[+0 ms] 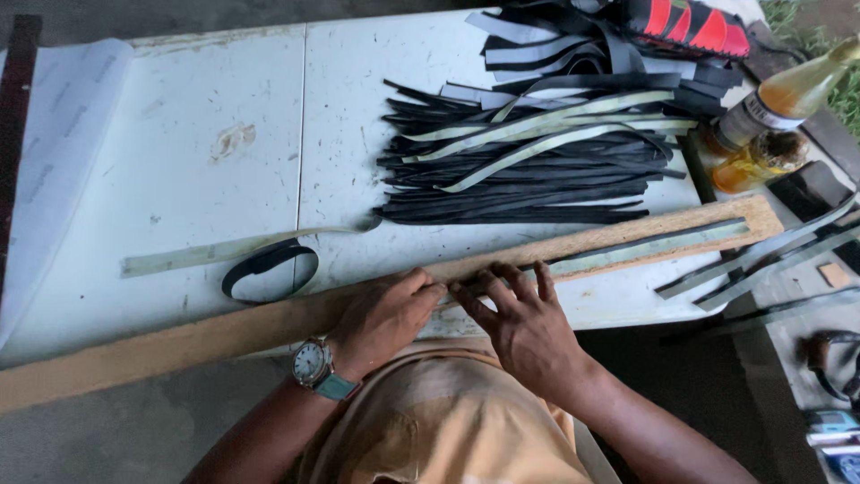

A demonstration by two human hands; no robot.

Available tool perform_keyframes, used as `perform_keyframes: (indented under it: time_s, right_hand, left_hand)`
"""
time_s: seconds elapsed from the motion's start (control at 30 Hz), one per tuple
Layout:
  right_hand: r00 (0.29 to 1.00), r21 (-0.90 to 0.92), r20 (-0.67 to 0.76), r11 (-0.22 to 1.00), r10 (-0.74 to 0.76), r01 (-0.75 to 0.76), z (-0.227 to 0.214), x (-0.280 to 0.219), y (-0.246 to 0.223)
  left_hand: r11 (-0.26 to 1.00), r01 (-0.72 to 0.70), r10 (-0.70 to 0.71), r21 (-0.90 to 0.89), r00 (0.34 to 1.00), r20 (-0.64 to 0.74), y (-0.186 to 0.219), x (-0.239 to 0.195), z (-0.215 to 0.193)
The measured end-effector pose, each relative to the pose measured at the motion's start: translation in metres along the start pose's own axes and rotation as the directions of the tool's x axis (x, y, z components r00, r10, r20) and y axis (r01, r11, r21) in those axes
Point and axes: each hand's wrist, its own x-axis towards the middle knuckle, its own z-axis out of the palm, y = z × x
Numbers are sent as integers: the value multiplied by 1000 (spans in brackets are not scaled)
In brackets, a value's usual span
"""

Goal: The person repeatedly rubs long black rubber strips against a wooden block on a white table. The person picks up strips from a pile, rubs them along the block, and places them back down. A bottle, scissors, and other tools are visible on the table.

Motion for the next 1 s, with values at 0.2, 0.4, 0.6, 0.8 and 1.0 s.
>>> perform_keyframes:
  time_s: [0.2,0.4,0.6,0.8,1.0]
  right_hand:
    - [1000,31,15,999,9,-10,4,4,-7]
    - [997,140,-30,988,68,-63,4,4,-12]
    - [991,78,-66,990,119,-114,12,4,-15]
    - [976,13,-21,976,217,-217,-1,-10,3]
    - [906,-27,-4,906,423,-423,-19,-37,39]
  left_hand:
    - [989,-28,47,143,990,-130,13,-9,-10]
    - [981,178,-166,73,976,-139,22,-23,-17]
    - [986,93,-72,139,986,-148,26,-21,5]
    - [961,87,-69,264,995,-78,25,-23,5]
    - [953,77,-55,292,995,-84,26,-27,7]
